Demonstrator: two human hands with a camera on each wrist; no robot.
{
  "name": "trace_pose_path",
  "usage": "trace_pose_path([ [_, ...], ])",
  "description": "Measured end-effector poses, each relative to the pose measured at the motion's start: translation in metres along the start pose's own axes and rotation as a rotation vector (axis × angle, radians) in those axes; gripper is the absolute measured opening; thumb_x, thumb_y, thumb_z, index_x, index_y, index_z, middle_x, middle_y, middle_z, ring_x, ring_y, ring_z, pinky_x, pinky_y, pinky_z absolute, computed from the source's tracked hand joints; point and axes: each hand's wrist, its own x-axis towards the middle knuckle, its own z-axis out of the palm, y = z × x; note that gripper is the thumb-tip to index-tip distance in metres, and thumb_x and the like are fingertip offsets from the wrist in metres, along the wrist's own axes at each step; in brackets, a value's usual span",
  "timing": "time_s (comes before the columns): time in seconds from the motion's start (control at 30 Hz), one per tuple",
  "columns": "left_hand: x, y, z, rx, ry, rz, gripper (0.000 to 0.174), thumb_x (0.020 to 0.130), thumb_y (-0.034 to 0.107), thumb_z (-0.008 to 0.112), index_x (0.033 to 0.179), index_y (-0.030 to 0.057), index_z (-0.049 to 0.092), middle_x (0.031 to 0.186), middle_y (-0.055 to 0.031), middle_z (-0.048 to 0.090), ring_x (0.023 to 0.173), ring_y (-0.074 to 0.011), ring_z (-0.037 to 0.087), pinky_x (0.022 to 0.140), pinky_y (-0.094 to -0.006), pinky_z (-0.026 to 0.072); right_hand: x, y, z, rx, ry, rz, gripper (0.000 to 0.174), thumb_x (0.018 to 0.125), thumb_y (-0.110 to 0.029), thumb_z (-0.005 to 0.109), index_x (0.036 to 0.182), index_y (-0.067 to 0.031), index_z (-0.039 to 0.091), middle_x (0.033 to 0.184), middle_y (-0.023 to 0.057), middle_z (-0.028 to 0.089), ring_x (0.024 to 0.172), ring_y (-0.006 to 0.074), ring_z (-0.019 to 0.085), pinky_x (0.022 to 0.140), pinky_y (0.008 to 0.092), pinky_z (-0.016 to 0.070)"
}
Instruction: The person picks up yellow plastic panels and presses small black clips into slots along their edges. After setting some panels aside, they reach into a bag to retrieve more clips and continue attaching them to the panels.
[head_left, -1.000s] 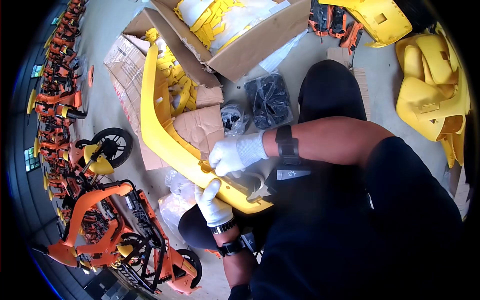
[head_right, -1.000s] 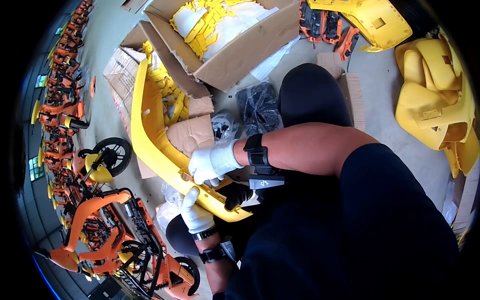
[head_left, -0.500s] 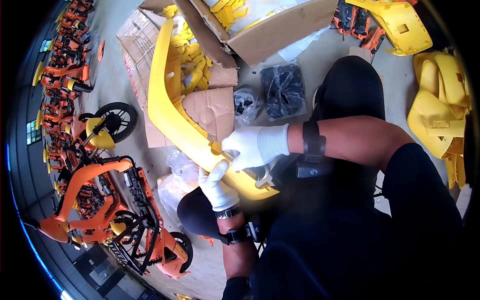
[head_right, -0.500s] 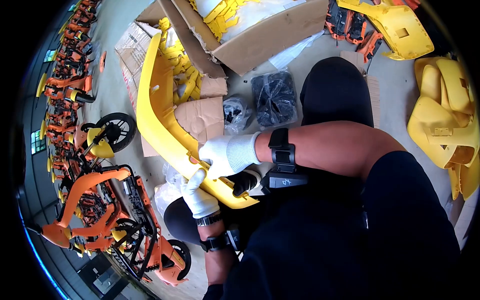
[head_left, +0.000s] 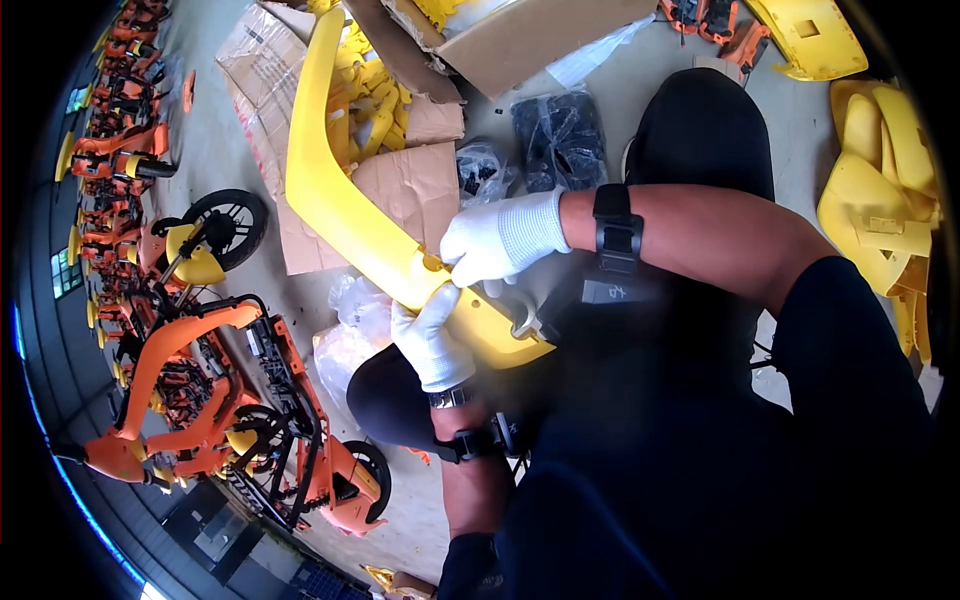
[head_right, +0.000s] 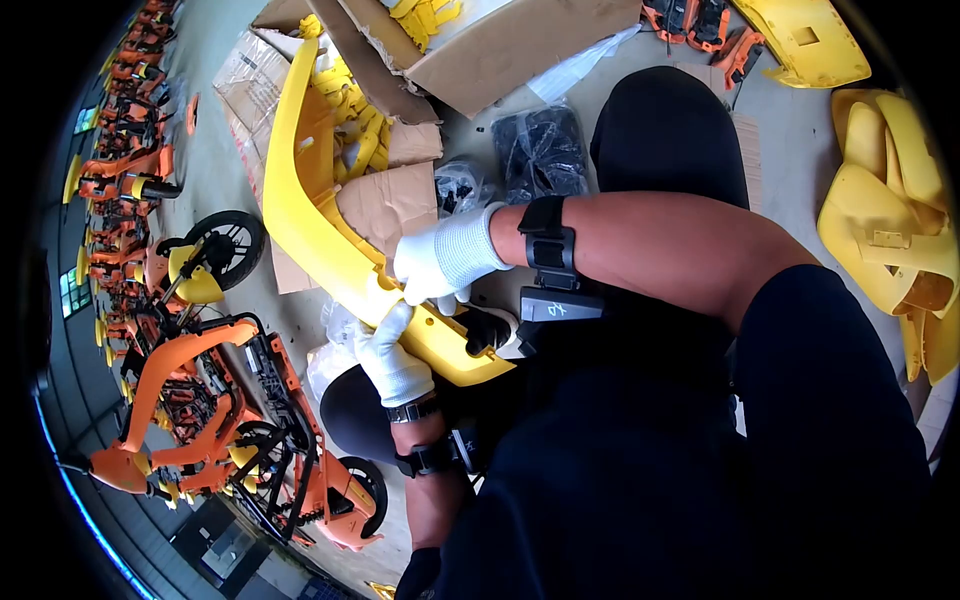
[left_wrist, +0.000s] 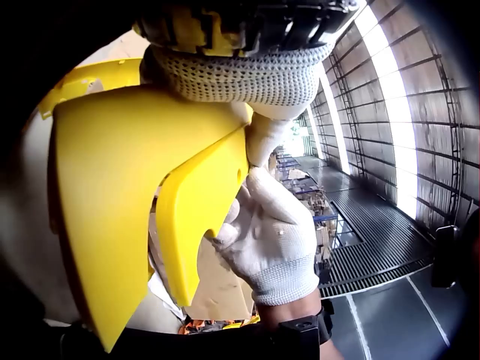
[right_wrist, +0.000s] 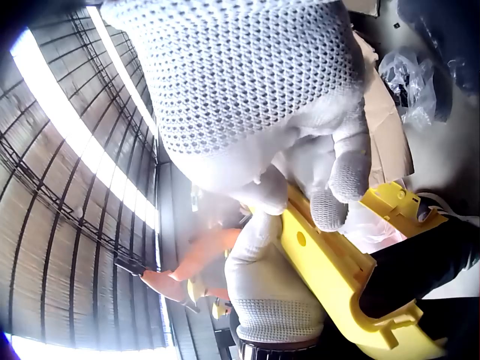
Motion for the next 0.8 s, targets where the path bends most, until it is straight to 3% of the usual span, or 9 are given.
trace_pose_path([
  [0.1,-0.004,0.002,0.005,0.053,0.005,-0.01,0.052,0.078,-0.006,0.069,0.128,-0.0058,0.057,0.116,-0.0139,0.067,0.099,-0.0227,0.067,0.09,-0.0351,0.0544,0.0,-0.009,-0.005,-0.127,-0.043,0.067,0.04,0.097,-0.031,0.051,0.101,0.0048,0.067,0.082,0.0168,0.072,0.075,0.0258,0.072,0.069,0.0391,0.0541],
  [0.2,0.001,0.002,-0.001,0.139,-0.078,-0.061,0.057,0.076,-0.01,0.068,0.131,-0.0059,0.054,0.116,-0.0136,0.066,0.099,-0.023,0.067,0.091,-0.0354,0.0544,0.024,0.031,0.011,-0.426,0.092,-0.218,0.039,0.096,-0.032,0.052,0.101,0.0044,0.067,0.086,0.0209,0.07,0.078,0.0322,0.069,0.072,0.041,0.0523],
  [0.33,0.001,0.002,-0.01,0.129,-0.167,-0.156,0.059,0.073,-0.01,0.068,0.13,-0.0073,0.053,0.114,-0.014,0.066,0.097,-0.0242,0.068,0.089,-0.0352,0.0552,0.002,0.027,0.022,-0.194,0.154,-0.187,0.037,0.094,-0.03,0.055,0.095,0.0053,0.066,0.085,0.0242,0.067,0.08,0.0385,0.066,0.074,0.0435,0.0495],
  [0.43,-0.005,0.003,-0.004,0.17,-0.121,-0.136,0.058,0.073,-0.009,0.069,0.129,-0.0078,0.055,0.112,-0.0143,0.067,0.094,-0.0243,0.069,0.087,-0.0348,0.0562,0.007,0.034,0.031,-0.23,0.191,-0.184,0.034,0.094,-0.027,0.055,0.09,0.0051,0.065,0.083,0.0246,0.066,0.077,0.0378,0.066,0.071,0.0446,0.0486],
  [0.63,-0.007,0.003,0.006,0.255,-0.086,-0.005,0.055,0.077,-0.001,0.068,0.13,-0.0065,0.053,0.112,-0.0143,0.067,0.093,-0.0261,0.069,0.084,-0.0371,0.0575,0.023,0.052,0.029,-0.396,0.242,-0.395,0.029,0.094,-0.023,0.055,0.086,0.0031,0.066,0.08,0.0214,0.065,0.075,0.0369,0.065,0.07,0.0458,0.0488],
  [0.67,-0.003,0.0,-0.001,0.316,-0.093,0.01,0.053,0.083,0.005,0.071,0.132,-0.0062,0.052,0.115,-0.0135,0.066,0.096,-0.0238,0.068,0.087,-0.0352,0.056,0.025,0.049,0.025,-0.398,0.26,-0.363,0.03,0.094,-0.026,0.057,0.088,0.0011,0.067,0.082,0.0199,0.066,0.076,0.0373,0.065,0.071,0.0449,0.0499],
  [0.77,-0.005,-0.004,0.0,0.215,-0.013,0.001,0.055,0.084,0.004,0.075,0.132,-0.0063,0.05,0.115,-0.0111,0.064,0.096,-0.0196,0.065,0.09,-0.0322,0.0525,0.021,0.024,0.008,-0.304,0.234,-0.182,0.032,0.094,-0.03,0.058,0.09,-0.0001,0.068,0.085,0.0201,0.068,0.078,0.0379,0.066,0.072,0.0442,0.0506],
  [0.8,-0.009,-0.005,-0.007,0.22,-0.038,-0.035,0.057,0.088,0.009,0.075,0.136,-0.0058,0.048,0.119,-0.0102,0.063,0.099,-0.0186,0.063,0.092,-0.0317,0.0512,0.029,0.032,0.009,-0.349,0.244,-0.276,0.035,0.094,-0.033,0.058,0.091,0.0004,0.069,0.086,0.0214,0.069,0.08,0.0382,0.066,0.071,0.0441,0.0503],
])
